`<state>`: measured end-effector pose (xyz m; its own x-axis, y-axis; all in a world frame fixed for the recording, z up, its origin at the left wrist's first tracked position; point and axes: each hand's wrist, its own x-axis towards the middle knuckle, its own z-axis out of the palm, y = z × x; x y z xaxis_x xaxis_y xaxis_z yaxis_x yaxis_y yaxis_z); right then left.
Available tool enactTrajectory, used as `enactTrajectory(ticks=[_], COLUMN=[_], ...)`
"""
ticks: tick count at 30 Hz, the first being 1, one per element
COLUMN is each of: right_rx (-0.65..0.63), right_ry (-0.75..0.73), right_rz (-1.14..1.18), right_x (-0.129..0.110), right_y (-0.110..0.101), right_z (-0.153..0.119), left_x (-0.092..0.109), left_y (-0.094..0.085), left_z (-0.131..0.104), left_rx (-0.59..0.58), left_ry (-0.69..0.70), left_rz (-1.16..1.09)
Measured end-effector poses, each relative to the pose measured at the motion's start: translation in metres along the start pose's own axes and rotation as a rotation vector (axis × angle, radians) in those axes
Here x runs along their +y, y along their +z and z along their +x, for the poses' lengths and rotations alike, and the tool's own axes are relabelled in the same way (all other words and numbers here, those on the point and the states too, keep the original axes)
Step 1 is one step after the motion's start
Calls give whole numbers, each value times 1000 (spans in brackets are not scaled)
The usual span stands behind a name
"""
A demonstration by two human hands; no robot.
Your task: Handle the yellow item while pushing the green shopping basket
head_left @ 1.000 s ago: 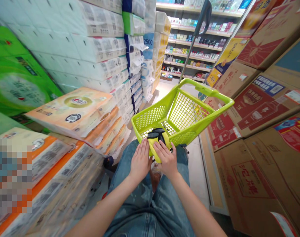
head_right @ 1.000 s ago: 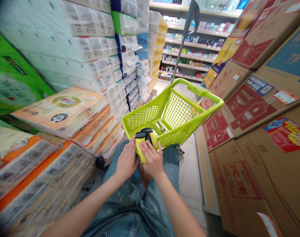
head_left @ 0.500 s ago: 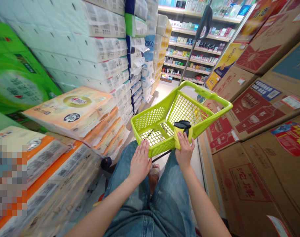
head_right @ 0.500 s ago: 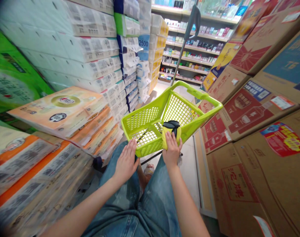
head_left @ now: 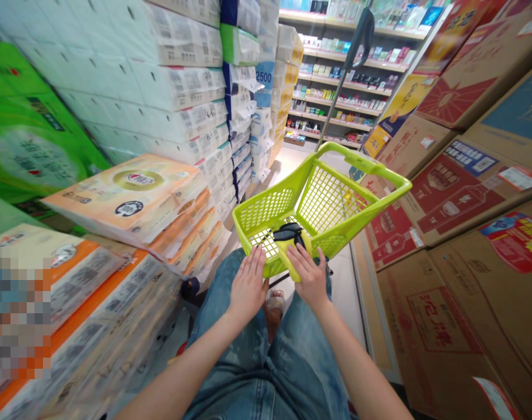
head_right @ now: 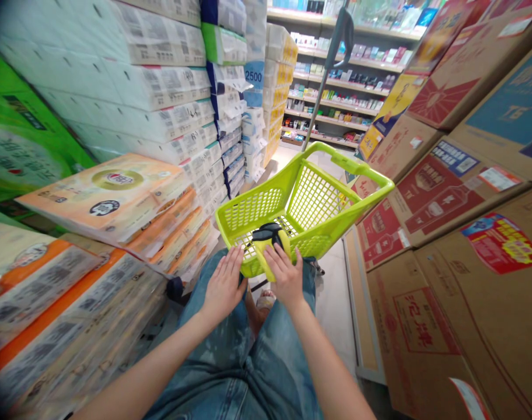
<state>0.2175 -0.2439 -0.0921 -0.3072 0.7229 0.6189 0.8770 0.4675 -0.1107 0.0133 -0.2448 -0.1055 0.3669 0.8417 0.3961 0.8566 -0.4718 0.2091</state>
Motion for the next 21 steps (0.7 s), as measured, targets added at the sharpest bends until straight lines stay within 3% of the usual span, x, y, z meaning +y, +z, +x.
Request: enactTrajectory(ticks=[4,7,10,17,19,21], right_rx=[70,99,128,83,62,38], right_ry=[150,239,280,142,96,39], right_rz=[-99,-130,-98,77,74,51], right_x=[64,82,58,-53,-62,-56], right_y=[-16,-18,-9,23,25,23], right_z=[4,7,8,1,0,0], left_x=[1,2,4,-1,-3,-4], left_y=[-1,0,0,6,6,4], left_z=[1,1,1,-1,-2,-2], left_rx=[13,20,17,41,43,38], left_ry=[15,12,-7,21,30,34], left_rz=[-9,-13,-14,-13,2,14])
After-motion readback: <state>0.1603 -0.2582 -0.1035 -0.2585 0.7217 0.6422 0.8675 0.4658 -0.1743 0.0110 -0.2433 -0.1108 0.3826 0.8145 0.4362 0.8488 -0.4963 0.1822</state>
